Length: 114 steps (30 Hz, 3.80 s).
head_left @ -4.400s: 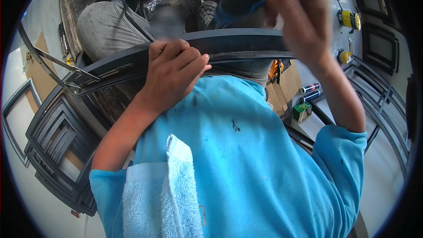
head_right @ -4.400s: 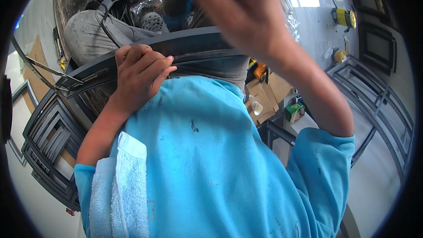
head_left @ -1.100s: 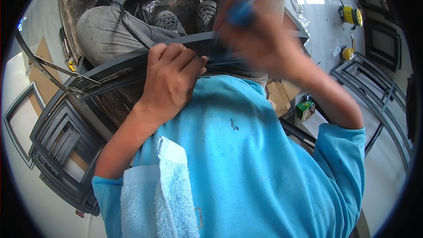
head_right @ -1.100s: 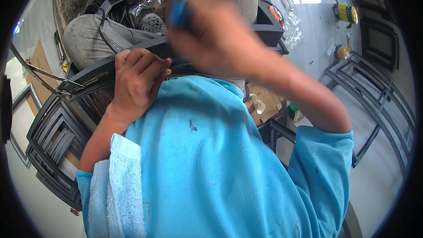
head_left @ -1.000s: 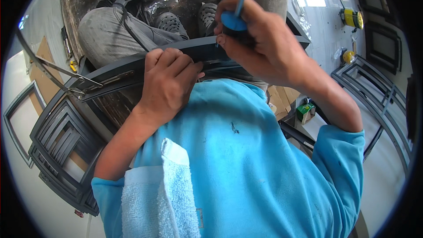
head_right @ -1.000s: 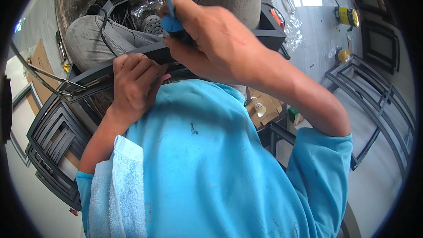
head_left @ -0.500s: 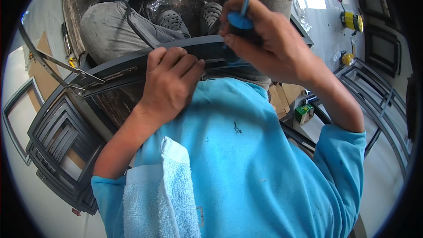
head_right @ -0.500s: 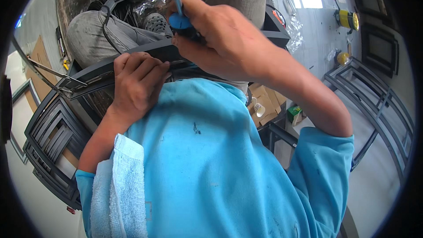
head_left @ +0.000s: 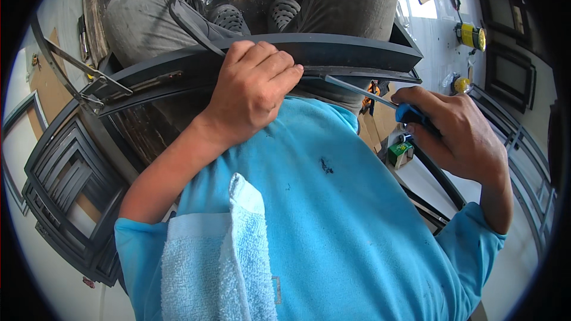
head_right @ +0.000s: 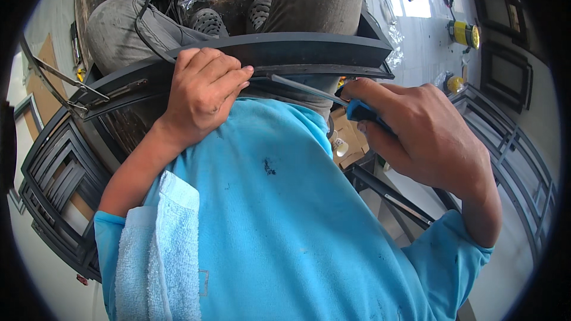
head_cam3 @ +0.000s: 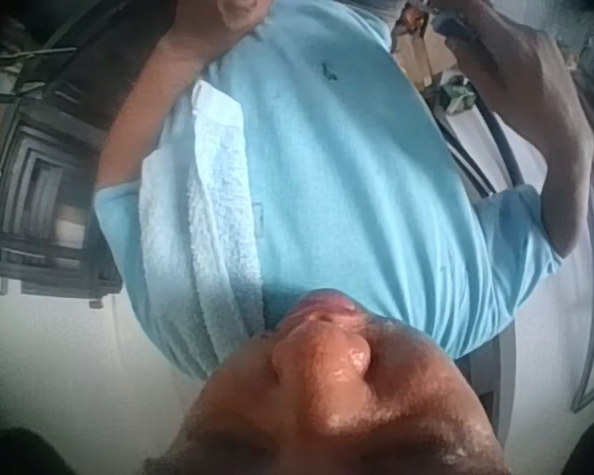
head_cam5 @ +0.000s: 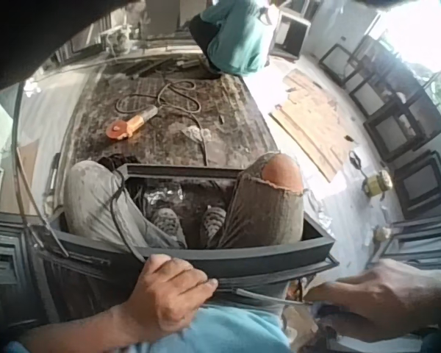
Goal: Screw components into a metal window frame using a screwdriver.
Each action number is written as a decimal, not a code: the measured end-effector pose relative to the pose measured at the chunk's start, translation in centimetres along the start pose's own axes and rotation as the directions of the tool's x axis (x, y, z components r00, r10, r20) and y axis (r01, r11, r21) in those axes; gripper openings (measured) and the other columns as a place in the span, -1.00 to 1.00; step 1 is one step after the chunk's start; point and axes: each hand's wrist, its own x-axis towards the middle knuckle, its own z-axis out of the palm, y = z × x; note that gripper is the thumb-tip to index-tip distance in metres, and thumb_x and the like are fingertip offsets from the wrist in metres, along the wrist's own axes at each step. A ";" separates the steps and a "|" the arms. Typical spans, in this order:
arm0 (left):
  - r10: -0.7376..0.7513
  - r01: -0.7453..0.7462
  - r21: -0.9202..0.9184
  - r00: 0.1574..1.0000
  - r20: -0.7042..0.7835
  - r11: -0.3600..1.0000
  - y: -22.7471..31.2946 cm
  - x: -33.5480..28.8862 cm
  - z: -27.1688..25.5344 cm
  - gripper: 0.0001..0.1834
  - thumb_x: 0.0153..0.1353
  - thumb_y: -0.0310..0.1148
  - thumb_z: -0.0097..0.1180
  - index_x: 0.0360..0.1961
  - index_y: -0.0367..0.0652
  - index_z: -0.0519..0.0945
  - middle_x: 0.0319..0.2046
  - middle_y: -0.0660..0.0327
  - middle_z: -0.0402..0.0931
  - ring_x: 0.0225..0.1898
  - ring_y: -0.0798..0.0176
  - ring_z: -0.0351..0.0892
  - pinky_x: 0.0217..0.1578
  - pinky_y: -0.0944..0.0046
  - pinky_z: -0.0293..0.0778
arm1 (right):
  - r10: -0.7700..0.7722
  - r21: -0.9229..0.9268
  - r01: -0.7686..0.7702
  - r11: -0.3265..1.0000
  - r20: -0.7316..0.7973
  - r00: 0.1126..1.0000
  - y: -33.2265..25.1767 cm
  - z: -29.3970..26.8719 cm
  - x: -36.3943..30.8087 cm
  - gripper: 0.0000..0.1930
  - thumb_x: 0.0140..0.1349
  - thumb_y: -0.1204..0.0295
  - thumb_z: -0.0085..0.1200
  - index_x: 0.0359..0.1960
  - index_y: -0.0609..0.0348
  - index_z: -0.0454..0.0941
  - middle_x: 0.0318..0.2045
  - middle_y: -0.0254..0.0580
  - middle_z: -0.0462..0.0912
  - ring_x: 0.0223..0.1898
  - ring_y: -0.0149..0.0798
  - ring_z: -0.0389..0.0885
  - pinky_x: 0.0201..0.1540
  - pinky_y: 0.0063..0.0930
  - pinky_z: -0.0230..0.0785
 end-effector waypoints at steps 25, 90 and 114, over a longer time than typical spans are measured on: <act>-0.076 0.076 0.006 0.997 -0.015 0.997 0.8 0.4 0.9 -0.85 0.08 -0.43 0.40 -0.31 -0.08 0.69 -0.32 0.34 0.58 -0.17 0.26 0.54 -0.01 0.17 0.24 | 0.120 0.106 -0.124 0.987 0.041 0.992 -1.9 0.3 1.1 -0.61 0.31 0.52 0.06 0.18 0.24 0.57 -0.57 -0.13 0.57 -0.63 -0.28 0.55 -0.47 -0.26 0.38; -0.021 0.020 0.058 1.000 0.018 0.998 0.0 -0.2 -1.1 -0.74 -0.03 -0.50 0.46 -0.25 -0.15 0.74 -0.31 0.29 0.65 -0.14 0.19 0.62 0.01 0.14 0.36 | -0.247 -0.236 0.224 0.946 -0.072 0.966 -3.0 -2.4 3.9 -0.60 0.17 0.61 0.09 0.07 0.25 0.65 -0.52 0.00 0.69 -0.58 -0.21 0.63 -0.35 -0.22 0.48; -0.022 0.022 0.003 0.995 0.101 1.000 -0.5 0.2 -3.3 -0.80 0.07 -0.49 0.41 -0.23 -0.14 0.75 -0.31 0.26 0.70 -0.21 0.18 0.62 -0.04 0.16 0.36 | -0.044 -0.207 0.051 0.977 0.037 0.998 -2.3 -3.2 1.9 -0.39 -0.04 0.61 0.15 0.19 0.20 0.56 -0.38 0.12 0.72 -0.49 -0.15 0.69 -0.32 -0.21 0.49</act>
